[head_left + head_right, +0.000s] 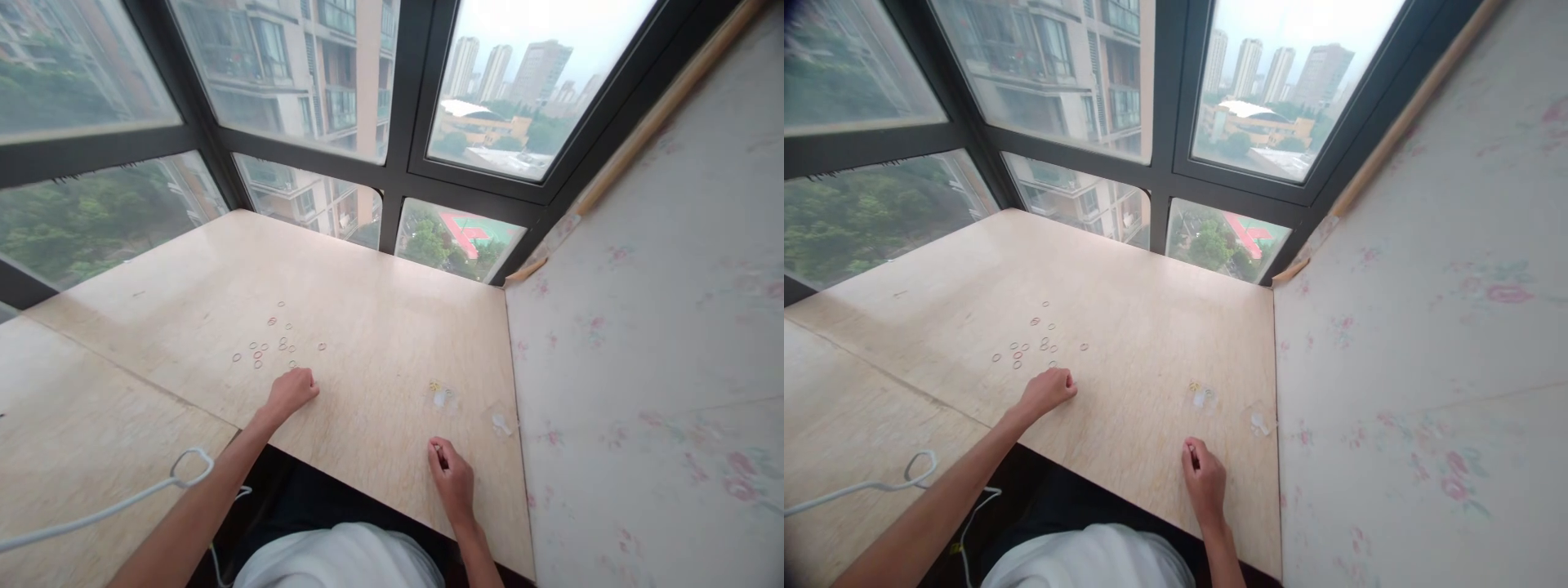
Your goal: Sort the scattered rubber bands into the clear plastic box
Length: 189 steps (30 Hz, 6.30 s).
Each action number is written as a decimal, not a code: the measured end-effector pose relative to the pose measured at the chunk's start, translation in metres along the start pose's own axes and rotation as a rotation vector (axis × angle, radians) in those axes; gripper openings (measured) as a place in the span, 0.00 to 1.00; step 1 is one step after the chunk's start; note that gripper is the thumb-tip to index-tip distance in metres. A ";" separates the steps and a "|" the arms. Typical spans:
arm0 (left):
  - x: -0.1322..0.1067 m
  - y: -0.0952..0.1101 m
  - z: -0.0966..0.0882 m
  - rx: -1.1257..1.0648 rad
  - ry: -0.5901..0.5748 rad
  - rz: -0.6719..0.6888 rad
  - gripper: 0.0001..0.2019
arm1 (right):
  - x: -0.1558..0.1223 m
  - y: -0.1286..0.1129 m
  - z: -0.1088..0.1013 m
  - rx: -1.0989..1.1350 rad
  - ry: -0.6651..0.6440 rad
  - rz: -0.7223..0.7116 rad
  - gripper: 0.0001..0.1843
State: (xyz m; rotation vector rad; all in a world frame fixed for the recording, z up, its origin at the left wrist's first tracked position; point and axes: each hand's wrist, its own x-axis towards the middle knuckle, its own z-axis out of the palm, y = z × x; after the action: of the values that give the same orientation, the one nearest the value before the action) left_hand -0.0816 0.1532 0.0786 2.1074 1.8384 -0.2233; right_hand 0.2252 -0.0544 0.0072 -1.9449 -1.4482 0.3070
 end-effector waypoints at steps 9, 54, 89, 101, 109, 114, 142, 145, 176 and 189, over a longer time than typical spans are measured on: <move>-0.015 0.128 0.000 -0.590 -0.005 0.389 0.03 | 0.006 -0.010 -0.003 -0.012 -0.049 0.049 0.15; -0.078 0.077 0.096 -0.844 0.237 0.409 0.10 | 0.043 -0.040 0.013 0.444 -0.210 0.159 0.17; -0.074 0.071 0.099 -1.003 0.231 0.443 0.08 | 0.149 -0.220 0.134 -0.511 -0.773 -0.587 0.22; -0.078 0.069 0.102 -0.976 0.279 0.494 0.08 | 0.155 -0.227 0.148 -0.545 -0.879 -0.494 0.09; -0.077 0.067 0.105 -0.971 0.267 0.526 0.09 | 0.142 -0.177 0.098 -0.246 -0.874 -0.303 0.06; -0.079 0.066 0.102 -0.938 0.241 0.551 0.08 | 0.130 -0.142 0.058 0.031 -0.770 -0.102 0.06; -0.073 0.069 0.103 -0.829 0.234 0.558 0.10 | 0.122 -0.001 -0.048 0.010 -0.151 0.228 0.11; -0.074 0.070 0.102 -0.826 0.242 0.560 0.10 | 0.122 -0.001 -0.053 0.004 -0.143 0.223 0.12; 0.013 -0.111 0.006 -0.813 0.649 -0.418 0.15 | 0.056 -0.010 0.041 -0.261 -0.024 -0.166 0.33; 0.005 -0.117 0.029 -0.510 0.578 -0.399 0.15 | 0.058 -0.018 0.038 -0.280 -0.041 -0.132 0.34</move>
State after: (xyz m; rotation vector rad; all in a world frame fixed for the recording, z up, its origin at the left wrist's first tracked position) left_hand -0.1925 0.1605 0.0326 1.5257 2.3004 0.7616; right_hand 0.2107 0.0158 0.0027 -2.0568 -1.7135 0.0870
